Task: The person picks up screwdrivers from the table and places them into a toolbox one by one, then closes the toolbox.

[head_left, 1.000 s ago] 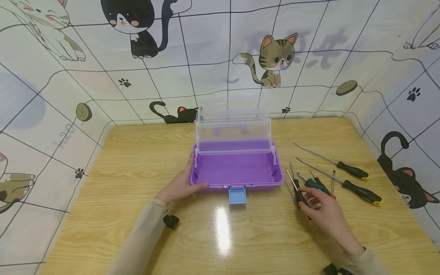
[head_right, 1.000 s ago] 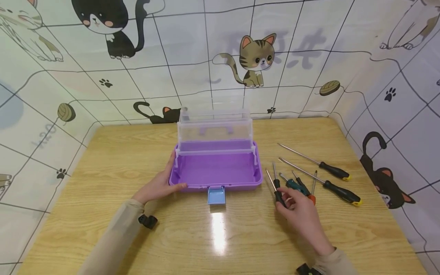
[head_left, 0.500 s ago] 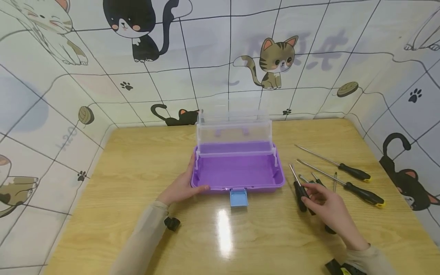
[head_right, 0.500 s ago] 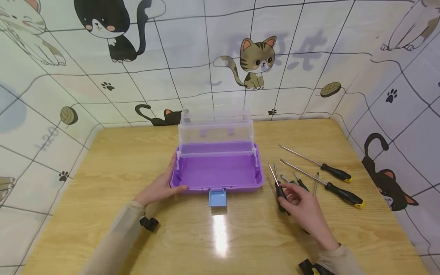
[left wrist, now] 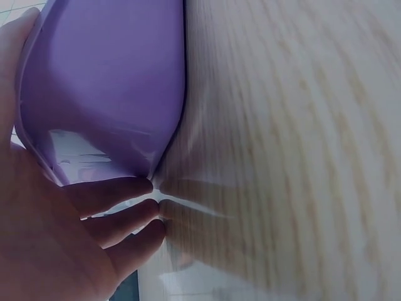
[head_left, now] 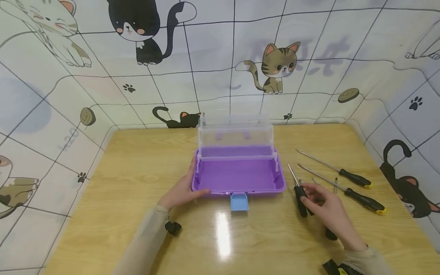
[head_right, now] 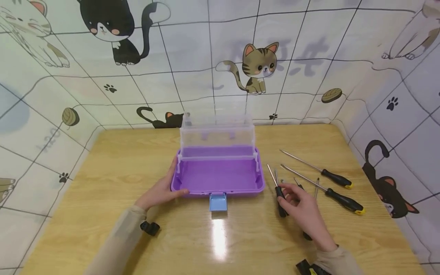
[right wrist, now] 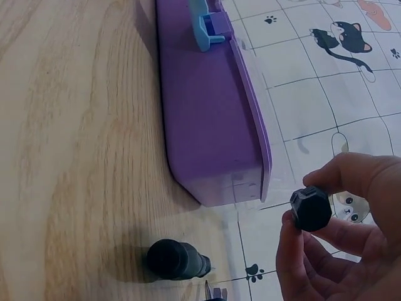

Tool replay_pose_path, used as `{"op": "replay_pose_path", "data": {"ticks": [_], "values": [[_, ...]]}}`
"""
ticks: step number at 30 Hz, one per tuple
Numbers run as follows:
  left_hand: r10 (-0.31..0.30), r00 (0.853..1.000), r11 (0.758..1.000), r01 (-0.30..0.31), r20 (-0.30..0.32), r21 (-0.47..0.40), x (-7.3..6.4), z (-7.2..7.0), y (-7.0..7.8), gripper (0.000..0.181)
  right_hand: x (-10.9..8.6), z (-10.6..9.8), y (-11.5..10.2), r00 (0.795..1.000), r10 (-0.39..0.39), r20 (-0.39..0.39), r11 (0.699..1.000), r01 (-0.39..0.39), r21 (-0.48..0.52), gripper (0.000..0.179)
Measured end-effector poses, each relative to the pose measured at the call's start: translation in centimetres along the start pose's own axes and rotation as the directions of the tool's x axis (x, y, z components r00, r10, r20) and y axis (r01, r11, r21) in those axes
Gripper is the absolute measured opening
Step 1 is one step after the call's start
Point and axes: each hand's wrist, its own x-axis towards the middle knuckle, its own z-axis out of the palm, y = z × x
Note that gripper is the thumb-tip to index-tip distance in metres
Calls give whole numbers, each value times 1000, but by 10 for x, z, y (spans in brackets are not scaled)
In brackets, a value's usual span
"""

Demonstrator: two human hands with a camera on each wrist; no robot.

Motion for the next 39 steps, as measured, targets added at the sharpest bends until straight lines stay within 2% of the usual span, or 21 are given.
{"op": "replay_pose_path", "data": {"ticks": [3, 6, 11, 16, 18, 24, 32, 36, 39], "values": [[25, 1000, 999, -25, 2, -25, -2, 2, 4, 125, -2, 1, -2, 1000, 16, -1, 1000, -16, -4, 38], [36, 999, 998, -36, 7, -43, -4, 0, 17, 123, -1, 0, -6, 1000, 27, -10, 1000, -27, -12, 37], [-4, 999, 999, 5, 33, -36, -10, -9, 38, 120, 3, 1, -15, 1000, 21, -9, 1000, -21, 22, 37], [-3, 999, 999, 6, 48, -50, -7, -13, 42, 120, 3, 3, -21, 1000, 23, -10, 998, -23, 67, 37], [8, 999, 999, -6, 40, -44, -4, -12, 35, 121, 1, 4, -23, 1000, 22, -13, 997, -21, 77, 37], [-42, 999, 999, 42, 21, -13, 0, 0, 2, 123, -1, 3, -21, 999, -40, -8, 994, 41, 105, 35], [-43, 999, 999, 43, 9, 3, -1, -1, 2, 124, 16, 1, -21, 994, -101, 47, 994, 99, 53, 35], [-59, 998, 998, 59, 3, 0, -1, -3, 2, 125, 27, 1, -27, 991, -115, 73, 993, 113, 38, 35], [-49, 999, 999, 49, 6, -20, -1, -1, 0, 125, 32, 1, -30, 990, -113, 84, 993, 111, 27, 34]]}}
